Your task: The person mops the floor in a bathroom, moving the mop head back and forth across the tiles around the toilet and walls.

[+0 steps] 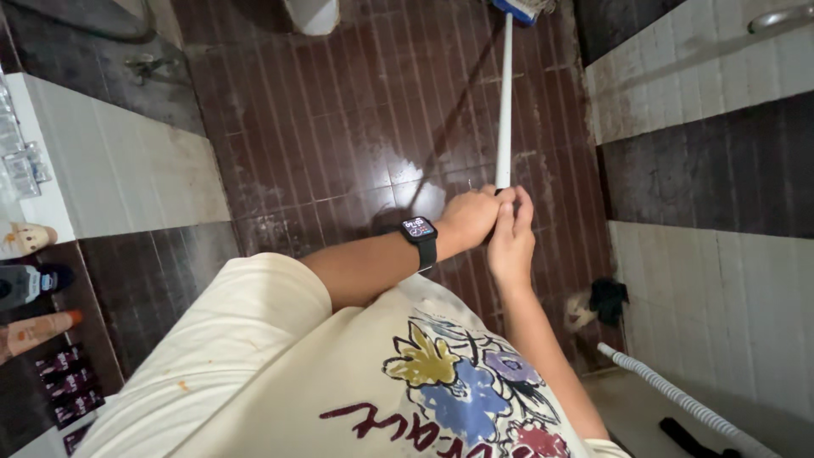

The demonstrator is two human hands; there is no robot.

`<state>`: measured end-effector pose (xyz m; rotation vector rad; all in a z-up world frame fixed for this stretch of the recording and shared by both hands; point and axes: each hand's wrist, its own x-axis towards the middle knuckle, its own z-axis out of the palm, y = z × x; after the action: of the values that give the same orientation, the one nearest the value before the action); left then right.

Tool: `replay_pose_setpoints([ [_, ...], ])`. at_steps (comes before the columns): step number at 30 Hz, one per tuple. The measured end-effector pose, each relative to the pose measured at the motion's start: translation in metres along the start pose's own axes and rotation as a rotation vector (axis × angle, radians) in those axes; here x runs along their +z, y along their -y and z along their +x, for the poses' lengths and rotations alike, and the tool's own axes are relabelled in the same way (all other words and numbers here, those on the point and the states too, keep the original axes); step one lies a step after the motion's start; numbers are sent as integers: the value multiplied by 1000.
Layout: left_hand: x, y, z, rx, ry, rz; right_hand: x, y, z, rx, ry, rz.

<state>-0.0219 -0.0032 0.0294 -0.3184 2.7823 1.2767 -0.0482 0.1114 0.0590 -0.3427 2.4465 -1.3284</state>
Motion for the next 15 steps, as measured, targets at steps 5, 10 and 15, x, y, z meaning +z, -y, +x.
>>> replay_pose_setpoints([
  [5, -13, -2, 37, 27, -104, 4, 4, 6, 49, -9, -66, -58],
  [10, -23, 9, 83, 8, -150, 80, 9, 16, 102, 0, -92, -290],
  [15, -27, 27, 105, -81, -118, -37, 9, 43, 143, -128, -149, -305],
])
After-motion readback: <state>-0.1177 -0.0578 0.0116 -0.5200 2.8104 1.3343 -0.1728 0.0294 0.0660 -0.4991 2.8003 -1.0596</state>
